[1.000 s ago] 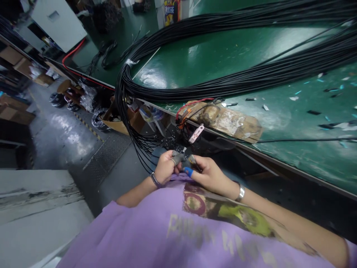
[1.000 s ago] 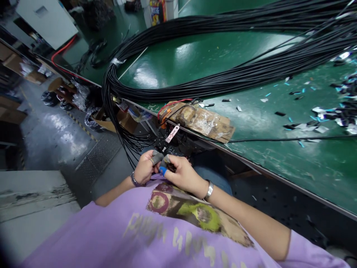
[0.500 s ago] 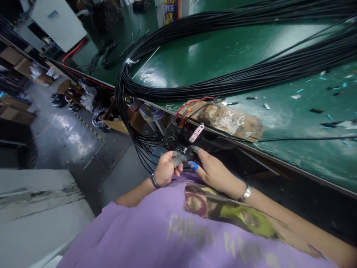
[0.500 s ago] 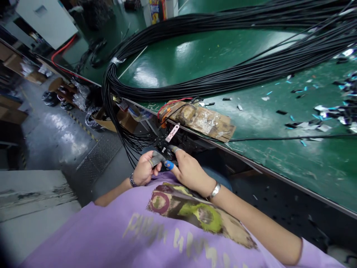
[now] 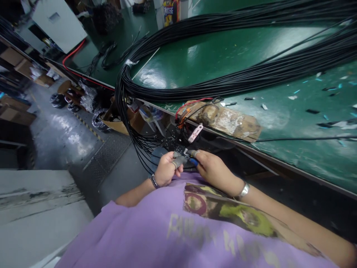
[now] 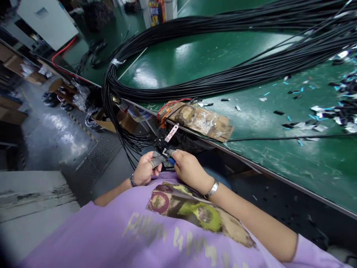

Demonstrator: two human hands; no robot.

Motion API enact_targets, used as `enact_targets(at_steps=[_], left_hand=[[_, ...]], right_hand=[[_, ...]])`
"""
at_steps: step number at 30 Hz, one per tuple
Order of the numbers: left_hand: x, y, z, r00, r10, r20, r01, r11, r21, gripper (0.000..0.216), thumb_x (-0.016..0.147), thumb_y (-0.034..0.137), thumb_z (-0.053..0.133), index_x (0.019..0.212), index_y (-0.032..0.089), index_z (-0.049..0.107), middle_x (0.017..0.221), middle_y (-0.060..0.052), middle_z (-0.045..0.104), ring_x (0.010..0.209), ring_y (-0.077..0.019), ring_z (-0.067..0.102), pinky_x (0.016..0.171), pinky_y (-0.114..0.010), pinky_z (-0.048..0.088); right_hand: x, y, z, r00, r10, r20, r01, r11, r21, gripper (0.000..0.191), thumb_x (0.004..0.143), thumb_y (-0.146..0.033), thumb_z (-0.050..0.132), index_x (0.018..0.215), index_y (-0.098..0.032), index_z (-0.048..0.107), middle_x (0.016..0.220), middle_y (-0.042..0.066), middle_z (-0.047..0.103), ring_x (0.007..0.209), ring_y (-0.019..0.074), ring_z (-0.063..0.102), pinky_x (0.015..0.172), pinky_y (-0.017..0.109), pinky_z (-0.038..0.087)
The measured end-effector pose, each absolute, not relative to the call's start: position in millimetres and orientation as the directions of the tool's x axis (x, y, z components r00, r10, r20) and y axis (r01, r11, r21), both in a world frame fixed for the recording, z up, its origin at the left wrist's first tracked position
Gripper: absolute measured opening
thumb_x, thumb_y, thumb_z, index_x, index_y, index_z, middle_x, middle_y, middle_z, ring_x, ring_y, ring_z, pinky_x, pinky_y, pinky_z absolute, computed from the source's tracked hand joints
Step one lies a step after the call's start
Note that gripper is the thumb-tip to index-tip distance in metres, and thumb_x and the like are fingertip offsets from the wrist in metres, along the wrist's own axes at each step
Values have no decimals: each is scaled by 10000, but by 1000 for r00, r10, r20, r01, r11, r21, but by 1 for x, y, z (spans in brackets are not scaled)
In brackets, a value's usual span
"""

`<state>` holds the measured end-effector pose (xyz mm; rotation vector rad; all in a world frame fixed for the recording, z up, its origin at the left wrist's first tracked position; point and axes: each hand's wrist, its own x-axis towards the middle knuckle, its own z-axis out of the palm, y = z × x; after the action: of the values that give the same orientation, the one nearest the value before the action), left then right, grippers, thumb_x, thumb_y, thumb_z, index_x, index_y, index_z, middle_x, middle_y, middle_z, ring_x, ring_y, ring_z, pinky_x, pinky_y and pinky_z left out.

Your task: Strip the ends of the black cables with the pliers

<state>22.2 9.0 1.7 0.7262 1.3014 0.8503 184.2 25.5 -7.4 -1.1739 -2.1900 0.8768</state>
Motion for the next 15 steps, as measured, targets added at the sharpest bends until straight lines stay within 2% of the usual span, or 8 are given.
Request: enact_targets(at_steps=[3,5,9,15], left_hand=[[21,9,1,60,865,-498,-132,501,855,394,595,498,684,608,166,472,413,59,508,283,-29,356,311,-167,199],[21,8,0,62,866,-496,-127,500,857,390,610,499,678,612,164,478,412,58,508,282,-25,345,315,-168,194],[21,7,-1,90,861,-500,-109,508,855,401,623,514,675,618,162,482,413,56,505,284,-25,344,323,-169,192],[22,6,-3,113,858,-501,-84,511,855,402,618,508,693,642,163,487,427,57,515,286,-28,352,322,-170,200]], right_hand=[[183,25,-8,-428,904,11,349,177,-920,192,844,-299,426,701,-217,524,638,22,572,590,159,513,570,288,424],[182,26,-10,-332,939,-92,209,-22,-978,256,834,-424,466,713,-210,537,627,3,560,579,145,497,560,277,418],[175,26,-10,-288,929,-234,-3,-245,-969,355,686,-517,647,773,-178,587,684,2,584,619,135,501,580,271,425],[168,27,-10,-285,904,-318,-145,-368,-918,341,617,-459,726,745,-165,610,668,-20,575,564,95,467,520,239,397]])
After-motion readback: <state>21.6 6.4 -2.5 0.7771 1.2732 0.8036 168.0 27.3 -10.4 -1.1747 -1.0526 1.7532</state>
